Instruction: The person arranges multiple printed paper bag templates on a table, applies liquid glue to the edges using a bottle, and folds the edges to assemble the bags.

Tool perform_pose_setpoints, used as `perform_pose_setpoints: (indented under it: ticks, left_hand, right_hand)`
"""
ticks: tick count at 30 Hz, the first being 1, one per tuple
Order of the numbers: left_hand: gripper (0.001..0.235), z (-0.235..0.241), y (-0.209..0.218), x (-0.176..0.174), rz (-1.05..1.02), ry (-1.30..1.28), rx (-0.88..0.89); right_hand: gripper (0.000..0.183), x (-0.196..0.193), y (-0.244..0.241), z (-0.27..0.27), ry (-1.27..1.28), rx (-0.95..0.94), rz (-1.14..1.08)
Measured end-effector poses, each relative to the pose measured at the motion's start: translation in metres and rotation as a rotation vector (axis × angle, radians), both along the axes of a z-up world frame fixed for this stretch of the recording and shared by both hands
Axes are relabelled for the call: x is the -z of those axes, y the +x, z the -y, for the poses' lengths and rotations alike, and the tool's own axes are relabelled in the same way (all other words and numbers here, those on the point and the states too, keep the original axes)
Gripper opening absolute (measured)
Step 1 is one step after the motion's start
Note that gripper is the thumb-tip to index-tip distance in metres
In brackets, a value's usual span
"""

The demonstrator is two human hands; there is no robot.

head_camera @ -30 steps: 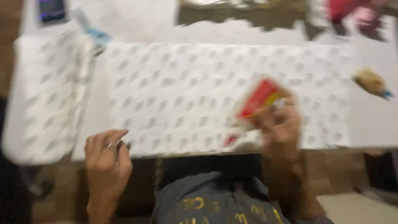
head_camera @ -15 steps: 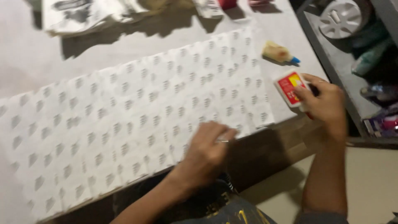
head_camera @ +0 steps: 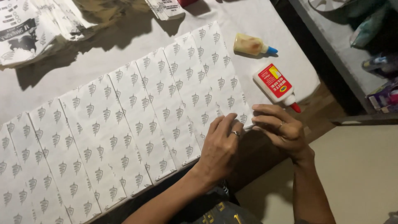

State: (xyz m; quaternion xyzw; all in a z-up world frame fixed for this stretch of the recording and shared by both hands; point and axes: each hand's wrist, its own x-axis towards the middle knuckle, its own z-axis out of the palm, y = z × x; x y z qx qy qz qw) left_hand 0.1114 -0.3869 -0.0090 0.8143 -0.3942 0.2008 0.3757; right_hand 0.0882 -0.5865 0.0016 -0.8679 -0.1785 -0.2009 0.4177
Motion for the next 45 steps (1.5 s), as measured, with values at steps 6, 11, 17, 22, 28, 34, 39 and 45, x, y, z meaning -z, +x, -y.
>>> perform_pose_setpoints:
  ticks: [6, 11, 17, 22, 28, 34, 39, 45]
  left_hand:
    - [0.010, -0.002, 0.004, -0.006, -0.045, 0.002, 0.007]
    - [0.009, -0.001, 0.006, -0.007, -0.005, 0.022, -0.006]
    - [0.011, -0.007, 0.011, -0.009, 0.059, 0.070, 0.012]
    - [0.011, -0.005, 0.010, -0.014, 0.101, 0.085, 0.026]
    - [0.011, -0.005, 0.010, -0.011, 0.122, 0.112, 0.041]
    - [0.011, -0.005, 0.011, -0.011, 0.121, 0.104, 0.041]
    - [0.010, -0.005, 0.010, -0.003, 0.152, 0.117, 0.032]
    - [0.010, -0.003, 0.009, -0.002, 0.189, 0.118, 0.023]
  right_hand:
    - [0.014, 0.003, 0.005, 0.002, 0.021, 0.007, -0.038]
    - [0.018, 0.002, 0.009, 0.007, 0.008, -0.022, 0.012]
    - [0.017, 0.003, 0.005, 0.009, 0.076, -0.101, 0.032]
    - [0.012, 0.026, -0.003, 0.023, 0.124, -0.128, 0.027]
    - [0.010, 0.000, 0.004, 0.002, 0.050, -0.036, 0.054]
    - [0.010, 0.007, 0.007, 0.002, 0.009, -0.001, 0.091]
    - [0.010, 0.011, 0.008, 0.002, 0.024, -0.010, 0.125]
    - [0.008, 0.006, 0.006, 0.003, 0.067, -0.078, 0.137]
